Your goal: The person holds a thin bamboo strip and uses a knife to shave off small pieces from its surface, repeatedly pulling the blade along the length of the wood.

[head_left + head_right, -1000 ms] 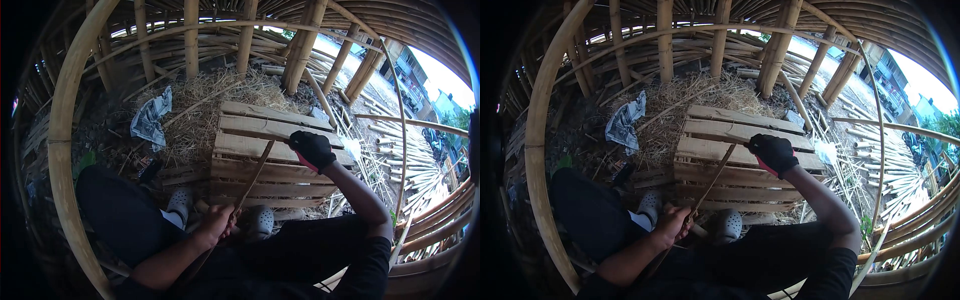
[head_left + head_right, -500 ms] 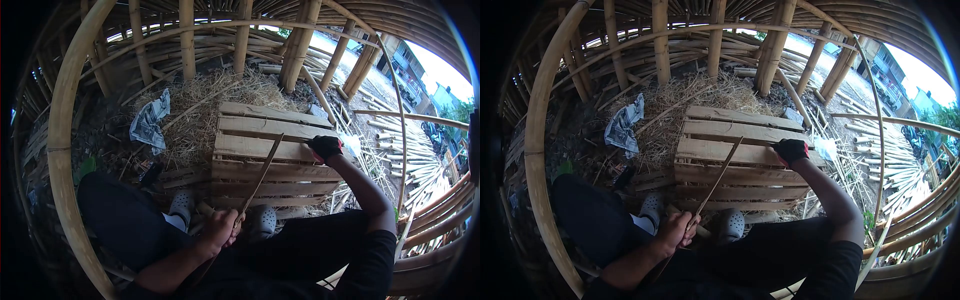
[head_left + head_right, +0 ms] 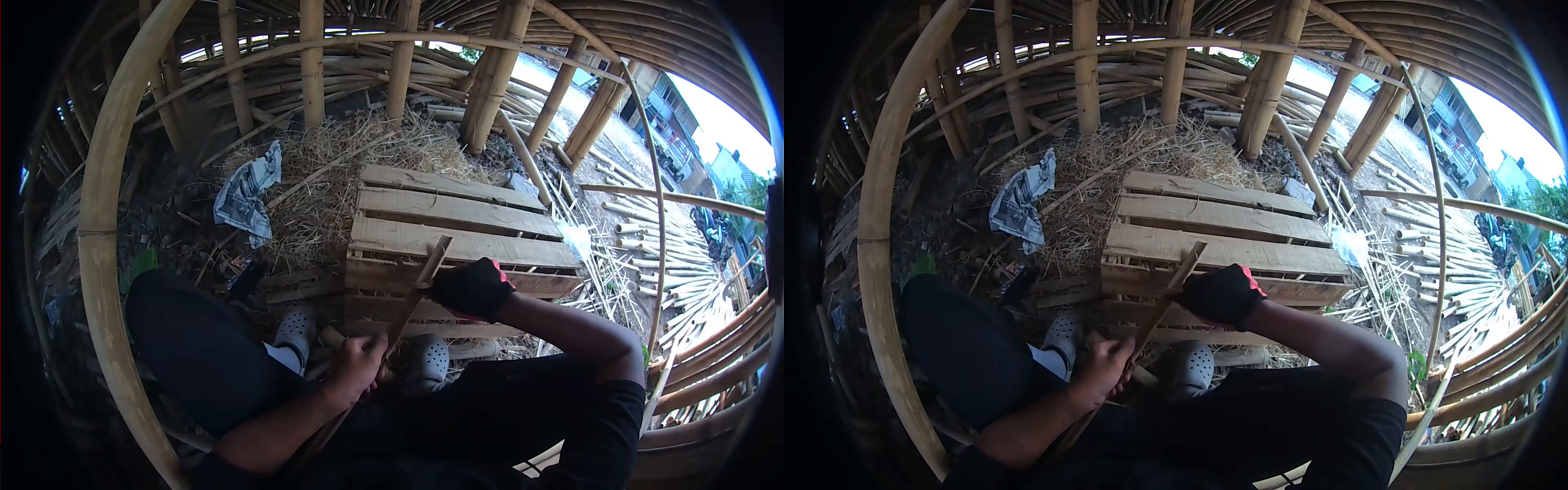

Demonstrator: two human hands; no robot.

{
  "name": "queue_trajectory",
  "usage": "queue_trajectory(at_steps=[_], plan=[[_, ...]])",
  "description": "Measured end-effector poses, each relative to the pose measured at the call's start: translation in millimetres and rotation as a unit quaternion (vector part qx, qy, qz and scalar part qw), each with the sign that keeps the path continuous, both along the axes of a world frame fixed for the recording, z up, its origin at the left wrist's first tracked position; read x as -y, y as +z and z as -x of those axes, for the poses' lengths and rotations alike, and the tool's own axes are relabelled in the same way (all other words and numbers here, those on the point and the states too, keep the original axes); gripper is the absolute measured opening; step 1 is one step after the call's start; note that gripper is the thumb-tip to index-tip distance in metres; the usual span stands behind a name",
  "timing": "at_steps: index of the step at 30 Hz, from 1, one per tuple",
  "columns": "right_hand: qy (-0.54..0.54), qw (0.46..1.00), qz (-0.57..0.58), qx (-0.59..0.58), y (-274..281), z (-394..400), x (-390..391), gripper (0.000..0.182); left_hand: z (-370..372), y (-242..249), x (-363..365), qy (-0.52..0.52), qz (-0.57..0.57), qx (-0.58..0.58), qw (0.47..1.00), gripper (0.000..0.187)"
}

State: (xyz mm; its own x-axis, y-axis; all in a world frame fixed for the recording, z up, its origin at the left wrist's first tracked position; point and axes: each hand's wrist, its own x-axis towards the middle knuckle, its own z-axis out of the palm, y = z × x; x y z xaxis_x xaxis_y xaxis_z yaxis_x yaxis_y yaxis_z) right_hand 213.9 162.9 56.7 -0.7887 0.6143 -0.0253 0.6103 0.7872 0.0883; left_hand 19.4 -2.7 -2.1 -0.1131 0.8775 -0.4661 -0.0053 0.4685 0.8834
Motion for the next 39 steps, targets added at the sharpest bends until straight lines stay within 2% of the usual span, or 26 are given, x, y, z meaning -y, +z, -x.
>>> queue_trajectory(at_steps=[2, 4, 8, 10, 14, 16, 18, 20, 21, 22, 24, 26, 27, 28, 30, 31, 33, 34, 36, 37, 39], plan=[[0.027, 1.000, -0.016, -0.005, -3, -8, -21, 0.040, -2, 1, 0, 0.000, 0.000, -0.003, 1.000, 0.037], [-0.006, 0.992, -0.113, 0.062, -1, -20, -48, 0.040, -2, -1, -1, 0.001, -0.004, 0.000, 1.000, 0.038], [-0.026, 0.992, -0.114, 0.042, -2, -28, -62, 0.039, -4, -3, -4, -0.014, -0.022, 0.017, 1.000, 0.039], [0.039, 0.987, -0.157, 0.014, -4, -30, -70, 0.039, -5, -2, -5, -0.006, -0.024, 0.025, 0.999, 0.040], [0.027, 0.988, -0.145, 0.040, -8, -35, -86, 0.040, -5, -4, -4, -0.006, -0.026, 0.047, 0.999, 0.039], [-0.155, 0.965, -0.210, 0.036, -12, -54, -116, 0.041, -3, 2, 2, -0.006, -0.025, 0.055, 0.998, 0.039], [-0.232, 0.949, -0.212, 0.039, -10, -114, -164, 0.042, 3, 12, 11, -0.031, -0.011, 0.086, 0.996, 0.039], [-0.226, 0.942, -0.248, 0.012, 1, -127, -146, 0.045, 11, 12, 3, -0.013, -0.021, 0.074, 0.997, 0.038], [-0.257, 0.933, -0.250, 0.011, 7, -116, -129, 0.045, 10, 8, 3, 0.000, -0.022, 0.066, 0.998, 0.038], [-0.258, 0.937, -0.233, -0.023, 4, -109, -122, 0.043, 7, 3, 4, -0.001, -0.018, 0.073, 0.997, 0.038], [-0.186, 0.945, -0.266, -0.049, -5, -96, -114, 0.041, 4, -1, -1, 0.005, -0.031, 0.040, 0.999, 0.037], [-0.168, 0.950, -0.230, -0.128, 6, -63, -86, 0.039, 4, 2, -1, 0.009, -0.027, 0.033, 0.999, 0.036], [-0.184, 0.954, -0.214, -0.105, 3, -50, -79, 0.035, 8, 11, 0, 0.022, -0.017, 0.063, 0.998, 0.036], [-0.144, 0.964, -0.205, -0.087, 6, -37, -65, 0.030, 11, 20, 1, 0.034, -0.005, 0.092, 0.995, 0.035], [-0.070, 0.979, -0.145, -0.128, -8, -30, -58, 0.026, 16, 34, 3, 0.033, -0.018, 0.085, 0.996, 0.035], [-0.075, 0.978, -0.144, -0.129, -10, -26, -50, 0.026, 17, 37, 3, 0.037, -0.035, 0.088, 0.995, 0.034], [0.008, 0.982, -0.162, -0.099, -7, -19, -37, 0.022, 19, 36, 2, 0.035, -0.037, 0.102, 0.994, 0.035], [0.008, 0.982, -0.161, -0.099, -7, -20, -38, 0.022, 20, 36, 2, 0.038, -0.039, 0.115, 0.992, 0.035], [0.083, 0.978, -0.185, -0.039, -6, -19, -43, 0.024, 19, 38, 1, 0.037, -0.027, 0.101, 0.994, 0.036], [0.084, 0.978, -0.185, -0.040, -13, -25, -56, 0.024, 19, 38, 1, 0.034, -0.028, 0.097, 0.994, 0.037], [-0.060, 0.970, -0.237, -0.014, -19, -41, -85, 0.025, 19, 37, 2, 0.031, -0.031, 0.095, 0.995, 0.037]])
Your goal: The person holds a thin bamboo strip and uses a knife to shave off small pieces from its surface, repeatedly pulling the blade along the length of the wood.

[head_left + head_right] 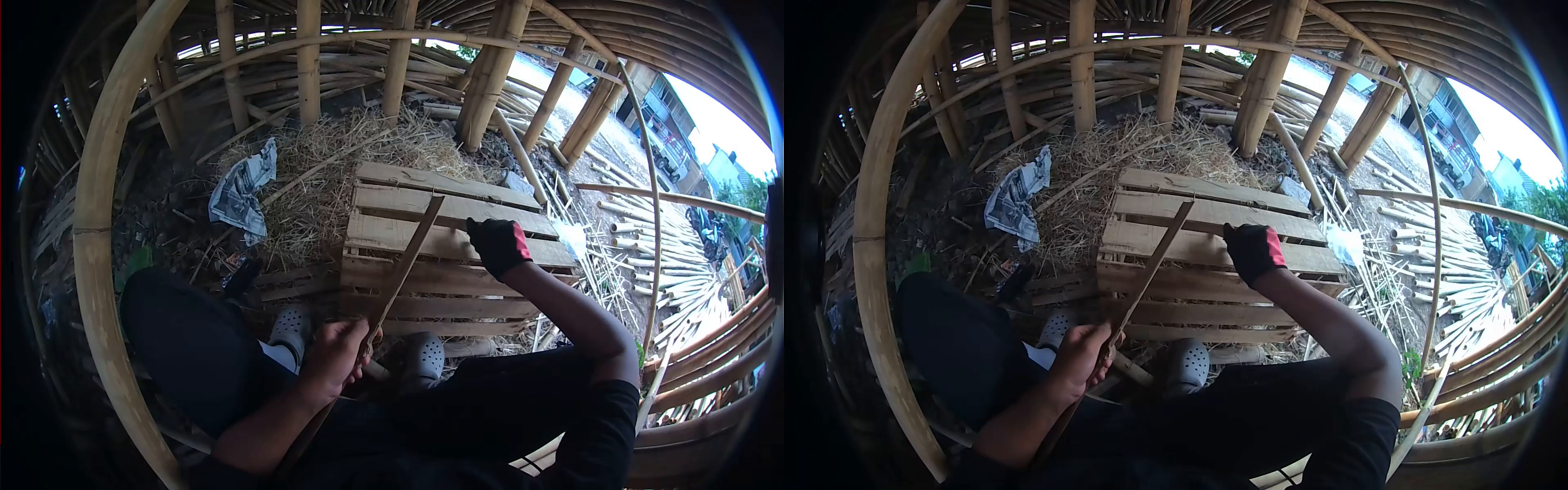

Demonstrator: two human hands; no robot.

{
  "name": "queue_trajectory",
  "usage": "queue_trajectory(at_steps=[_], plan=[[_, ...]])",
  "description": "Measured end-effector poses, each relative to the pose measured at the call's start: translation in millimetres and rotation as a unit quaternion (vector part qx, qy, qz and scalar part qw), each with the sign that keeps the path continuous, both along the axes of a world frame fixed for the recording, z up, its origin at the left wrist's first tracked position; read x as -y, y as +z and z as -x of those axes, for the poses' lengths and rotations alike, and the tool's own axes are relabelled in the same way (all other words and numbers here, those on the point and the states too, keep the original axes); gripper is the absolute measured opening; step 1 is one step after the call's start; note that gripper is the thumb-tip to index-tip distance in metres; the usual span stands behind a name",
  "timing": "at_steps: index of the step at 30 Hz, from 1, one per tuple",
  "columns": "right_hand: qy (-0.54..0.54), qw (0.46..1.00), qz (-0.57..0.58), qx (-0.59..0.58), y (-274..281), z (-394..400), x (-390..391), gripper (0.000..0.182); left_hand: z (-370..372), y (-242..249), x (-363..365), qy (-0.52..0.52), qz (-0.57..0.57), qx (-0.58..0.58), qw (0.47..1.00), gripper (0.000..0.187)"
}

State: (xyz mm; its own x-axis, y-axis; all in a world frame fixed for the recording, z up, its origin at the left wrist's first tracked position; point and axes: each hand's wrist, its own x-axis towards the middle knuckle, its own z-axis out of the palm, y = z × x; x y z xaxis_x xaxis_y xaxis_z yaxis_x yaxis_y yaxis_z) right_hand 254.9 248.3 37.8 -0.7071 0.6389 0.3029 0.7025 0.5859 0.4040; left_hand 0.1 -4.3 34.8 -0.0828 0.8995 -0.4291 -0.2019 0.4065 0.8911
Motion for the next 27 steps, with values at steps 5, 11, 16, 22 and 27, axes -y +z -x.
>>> queue_trajectory(at_steps=[5, 11, 16, 22, 27], plan=[[-0.035, 0.997, -0.054, -0.033, 19, 9, -12, 0.023, -2, -10, -1, -0.001, -0.008, 0.013, 1.000, 0.035], [-0.038, 0.986, 0.147, -0.070, -11, 41, -57, 0.026, -9, -15, 0, -0.013, 0.018, 0.002, 1.000, 0.035], [0.023, 0.982, 0.160, -0.100, 1, 51, -66, 0.027, -5, -27, 1, -0.015, -0.012, 0.008, 1.000, 0.035], [-0.362, 0.871, 0.052, 0.327, -31, -40, -161, 0.027, 2, -21, 7, -0.003, 0.011, 0.007, 1.000, 0.034], [-0.398, 0.917, 0.002, -0.025, -21, -87, -161, 0.023, 4, -10, 14, -0.019, 0.008, -0.011, 1.000, 0.032]])
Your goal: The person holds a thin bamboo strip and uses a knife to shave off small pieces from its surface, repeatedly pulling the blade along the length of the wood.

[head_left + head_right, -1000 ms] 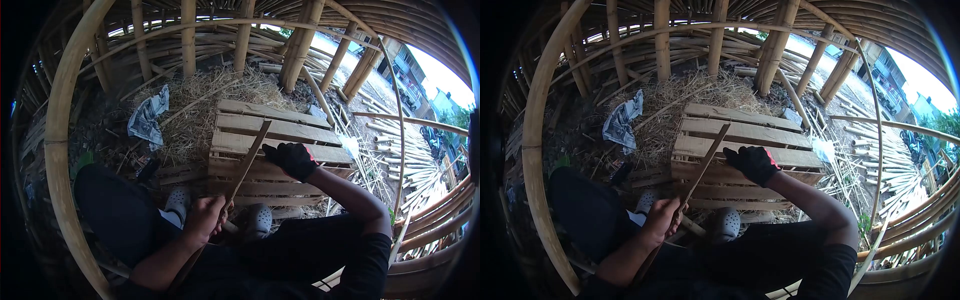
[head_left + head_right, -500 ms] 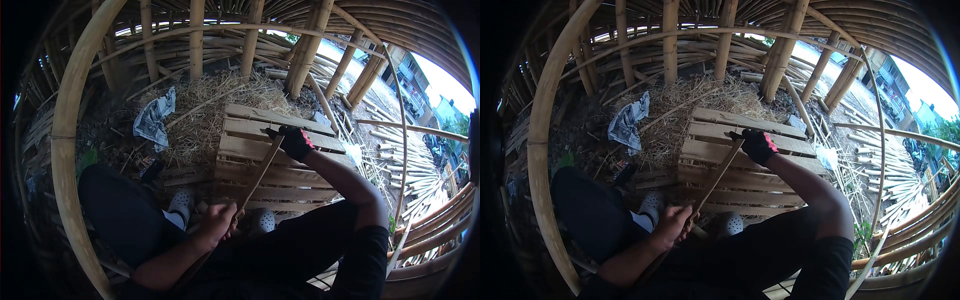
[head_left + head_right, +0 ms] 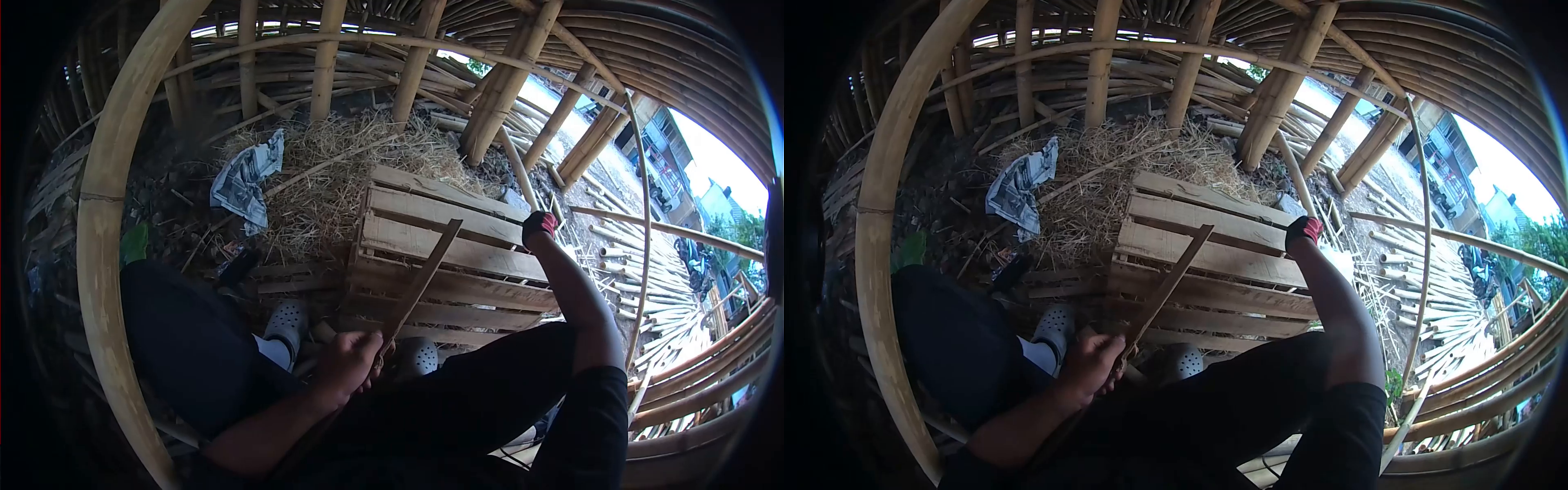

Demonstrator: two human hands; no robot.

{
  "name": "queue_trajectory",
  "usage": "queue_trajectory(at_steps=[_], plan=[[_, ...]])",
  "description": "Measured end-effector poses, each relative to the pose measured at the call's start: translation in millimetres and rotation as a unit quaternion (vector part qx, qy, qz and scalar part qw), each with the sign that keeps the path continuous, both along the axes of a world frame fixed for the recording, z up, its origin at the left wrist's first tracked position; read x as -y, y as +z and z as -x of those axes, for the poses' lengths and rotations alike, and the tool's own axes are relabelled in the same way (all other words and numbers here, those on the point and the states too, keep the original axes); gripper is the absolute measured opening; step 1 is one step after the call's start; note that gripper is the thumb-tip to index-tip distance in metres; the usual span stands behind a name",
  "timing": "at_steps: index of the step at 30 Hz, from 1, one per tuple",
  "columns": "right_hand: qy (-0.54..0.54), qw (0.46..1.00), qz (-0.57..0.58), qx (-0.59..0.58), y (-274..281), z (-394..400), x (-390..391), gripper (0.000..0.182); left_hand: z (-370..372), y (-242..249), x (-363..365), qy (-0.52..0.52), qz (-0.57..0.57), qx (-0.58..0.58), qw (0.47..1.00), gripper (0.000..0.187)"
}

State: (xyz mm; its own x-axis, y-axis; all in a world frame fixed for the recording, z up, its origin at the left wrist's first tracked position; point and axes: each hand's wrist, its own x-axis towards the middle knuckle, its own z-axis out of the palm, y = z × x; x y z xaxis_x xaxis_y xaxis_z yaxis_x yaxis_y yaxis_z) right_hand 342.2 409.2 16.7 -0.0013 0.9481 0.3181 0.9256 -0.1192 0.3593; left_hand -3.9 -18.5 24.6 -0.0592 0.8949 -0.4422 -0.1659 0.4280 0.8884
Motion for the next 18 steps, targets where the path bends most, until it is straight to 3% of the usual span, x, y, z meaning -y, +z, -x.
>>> queue_trajectory(at_steps=[2, 3, 4, 8, 9, 10, 11, 12, 13, 15, 16, 18], plan=[[0.095, 0.994, -0.056, -0.013, 13, 11, 14, 0.022, -1, -4, 0, -0.007, -0.006, 0.016, 1.000, 0.033], [0.165, 0.986, -0.027, 0.010, 30, 29, 39, 0.020, -1, -5, -1, -0.013, -0.011, 0.024, 1.000, 0.033], [0.244, 0.966, -0.051, 0.070, 24, 29, 39, 0.037, -2, -7, -1, -0.013, -0.012, 0.024, 1.000, 0.033], [0.339, 0.931, 0.014, 0.131, 14, 43, 58, 0.052, -3, -13, -4, -0.022, -0.025, 0.026, 0.999, 0.034], [0.357, 0.924, 0.036, 0.135, 10, 41, 56, 0.046, -4, -15, -4, -0.025, -0.030, 0.027, 0.999, 0.034], [0.356, 0.924, 0.038, 0.135, 1, 33, 42, 0.046, -6, -15, -3, -0.026, -0.029, 0.028, 0.999, 0.034], [0.194, 0.976, 0.087, 0.052, -4, 29, 25, 0.039, -6, -14, -3, -0.029, -0.025, 0.025, 0.999, 0.035], [0.027, 0.990, 0.132, -0.034, -13, 18, 1, 0.034, -6, -13, -4, -0.030, -0.022, 0.022, 0.999, 0.035], [0.028, 0.991, 0.130, -0.035, -30, -8, -33, 0.034, -7, -11, -5, -0.029, -0.024, 0.021, 0.999, 0.035], [-0.018, 0.946, 0.164, 0.277, -65, -62, -89, 0.031, -9, -8, -4, -0.029, -0.001, 0.003, 1.000, 0.034], [-0.010, 0.988, 0.023, -0.155, -17, -10, -16, 0.035, -8, -7, -3, -0.030, 0.001, 0.002, 1.000, 0.034], [0.196, 0.980, 0.025, 0.038, 15, 17, 32, 0.032, -8, -6, -3, -0.033, -0.003, 0.005, 0.999, 0.033]])
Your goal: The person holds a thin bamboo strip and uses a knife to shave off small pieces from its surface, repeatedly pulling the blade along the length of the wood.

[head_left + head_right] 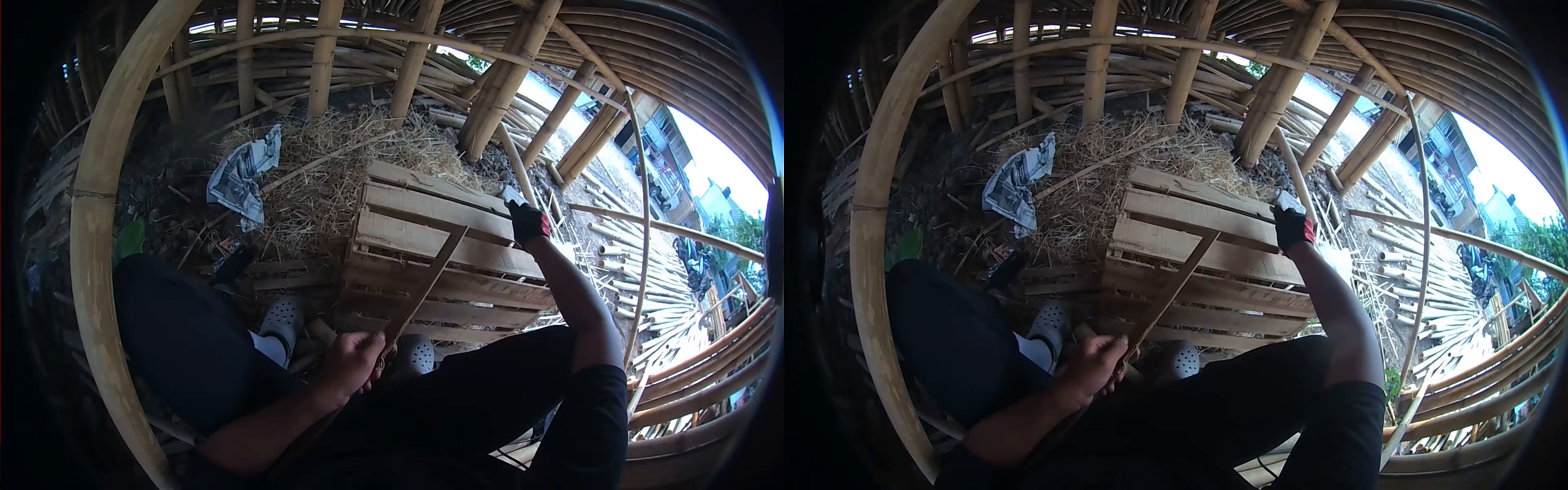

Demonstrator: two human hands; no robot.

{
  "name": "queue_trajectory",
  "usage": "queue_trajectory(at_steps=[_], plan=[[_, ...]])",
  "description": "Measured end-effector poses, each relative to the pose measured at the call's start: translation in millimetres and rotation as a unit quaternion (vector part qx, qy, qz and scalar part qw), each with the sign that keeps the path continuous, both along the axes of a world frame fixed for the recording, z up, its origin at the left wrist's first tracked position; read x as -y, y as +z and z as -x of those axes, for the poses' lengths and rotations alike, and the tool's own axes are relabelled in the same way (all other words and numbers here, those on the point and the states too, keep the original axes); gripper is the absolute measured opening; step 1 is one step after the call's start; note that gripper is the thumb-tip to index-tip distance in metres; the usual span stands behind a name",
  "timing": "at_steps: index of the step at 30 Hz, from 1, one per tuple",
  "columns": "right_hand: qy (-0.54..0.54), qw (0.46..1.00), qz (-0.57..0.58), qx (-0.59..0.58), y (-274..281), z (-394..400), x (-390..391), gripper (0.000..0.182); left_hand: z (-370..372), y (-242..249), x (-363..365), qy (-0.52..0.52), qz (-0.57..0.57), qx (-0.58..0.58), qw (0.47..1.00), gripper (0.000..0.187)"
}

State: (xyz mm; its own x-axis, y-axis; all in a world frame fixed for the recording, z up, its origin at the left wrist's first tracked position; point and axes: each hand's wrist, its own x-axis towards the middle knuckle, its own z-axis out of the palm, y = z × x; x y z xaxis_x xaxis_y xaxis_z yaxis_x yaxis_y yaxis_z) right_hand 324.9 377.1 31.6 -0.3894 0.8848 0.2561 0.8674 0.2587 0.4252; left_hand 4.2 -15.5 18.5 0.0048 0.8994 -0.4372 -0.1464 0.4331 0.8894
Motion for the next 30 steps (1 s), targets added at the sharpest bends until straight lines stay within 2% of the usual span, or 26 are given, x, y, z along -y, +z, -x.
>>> queue_trajectory(at_steps=[3, 6, 7, 10, 12, 14, 15, 17, 21, 23, 24, 28, 30], plan=[[0.153, 0.986, -0.065, -0.009, 11, 25, 28, 0.042, 0, -7, -1, -0.005, -0.006, 0.019, 1.000, 0.033], [0.184, 0.977, -0.098, -0.049, -1, 39, 25, 0.041, -1, -5, -1, -0.004, -0.017, 0.005, 1.000, 0.039], [0.222, 0.971, -0.068, -0.056, -4, 43, 19, 0.043, -2, -4, -1, -0.002, -0.018, 0.003, 1.000, 0.039], [0.249, 0.968, -0.006, -0.034, -8, 59, 11, 0.042, -6, -3, -2, 0.001, -0.017, -0.015, 1.000, 0.039], [0.235, 0.972, -0.002, -0.022, 1, 79, 15, 0.037, -7, -3, -2, 0.002, -0.017, -0.010, 1.000, 0.039], [0.040, 0.979, 0.160, -0.122, 29, 103, 39, 0.033, -7, -1, -2, 0.003, -0.018, -0.013, 1.000, 0.039], [0.041, 0.979, 0.159, -0.123, 28, 106, 38, 0.033, -7, -1, -2, 0.005, -0.020, -0.016, 1.000, 0.039], [0.090, 0.992, 0.079, -0.049, 23, 111, 37, 0.039, -5, -3, -1, 0.009, -0.018, -0.020, 1.000, 0.039], [0.083, 0.992, 0.050, -0.077, 13, 116, 27, 0.048, -1, -7, -1, 0.003, -0.015, -0.007, 1.000, 0.034], [0.184, 0.983, 0.001, -0.021, 10, 116, 19, 0.047, 0, -5, 1, 0.004, -0.017, -0.003, 1.000, 0.034], [0.186, 0.982, 0.000, -0.019, 7, 116, 16, 0.047, 0, -4, 1, 0.005, -0.016, 0.001, 1.000, 0.034], [0.250, 0.966, 0.043, -0.047, -7, 115, 4, 0.044, 0, -7, 0, 0.008, -0.016, 0.004, 1.000, 0.034], [0.164, 0.969, 0.145, -0.116, -12, 118, -2, 0.042, -1, -10, 0, 0.005, -0.029, 0.007, 1.000, 0.034]])
